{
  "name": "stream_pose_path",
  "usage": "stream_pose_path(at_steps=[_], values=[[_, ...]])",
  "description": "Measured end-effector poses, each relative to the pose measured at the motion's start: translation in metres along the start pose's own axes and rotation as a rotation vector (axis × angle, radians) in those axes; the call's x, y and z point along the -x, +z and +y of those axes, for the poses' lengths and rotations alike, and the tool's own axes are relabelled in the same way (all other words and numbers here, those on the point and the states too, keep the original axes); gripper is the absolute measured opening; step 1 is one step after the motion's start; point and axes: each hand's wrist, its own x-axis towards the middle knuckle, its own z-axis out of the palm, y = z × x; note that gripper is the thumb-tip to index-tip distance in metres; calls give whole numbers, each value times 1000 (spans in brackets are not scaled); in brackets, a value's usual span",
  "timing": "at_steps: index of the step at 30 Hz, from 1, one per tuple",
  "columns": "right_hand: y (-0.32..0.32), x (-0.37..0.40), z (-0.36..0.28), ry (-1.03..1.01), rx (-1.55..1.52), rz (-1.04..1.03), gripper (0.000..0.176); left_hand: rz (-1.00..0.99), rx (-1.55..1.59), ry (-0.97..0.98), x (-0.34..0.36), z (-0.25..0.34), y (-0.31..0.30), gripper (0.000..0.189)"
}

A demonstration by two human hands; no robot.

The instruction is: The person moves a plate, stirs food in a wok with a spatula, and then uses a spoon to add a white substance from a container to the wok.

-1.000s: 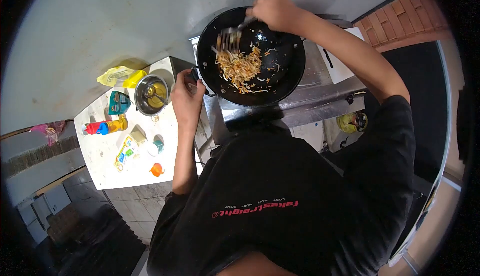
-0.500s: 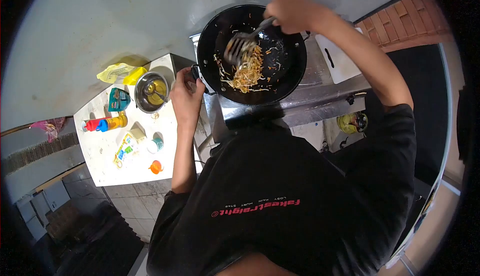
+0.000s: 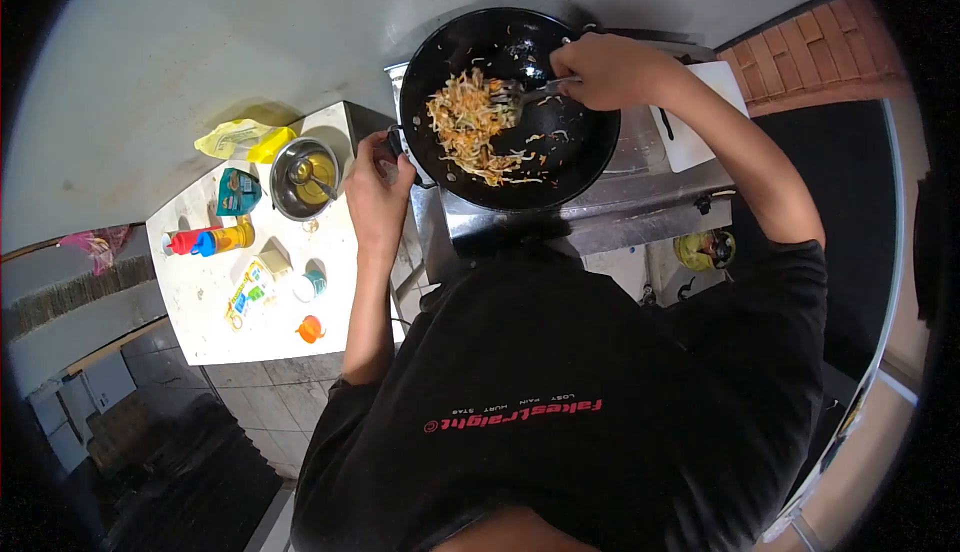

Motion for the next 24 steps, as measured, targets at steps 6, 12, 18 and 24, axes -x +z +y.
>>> stream_pose_path(at_steps=[6, 12, 18, 24], values=[[7, 5, -13, -53, 376, -330, 29, -18, 19, -24, -1, 5, 0, 35], [28, 1, -7, -36, -27, -49, 29, -23, 18, -29, -1, 7, -2, 35], [30, 9, -19, -38, 70, -152, 24, -8, 46, -13, 0, -1, 2, 34], [8, 7, -18, 75, 330, 95, 19, 7, 7, 26, 1, 3, -1, 34]])
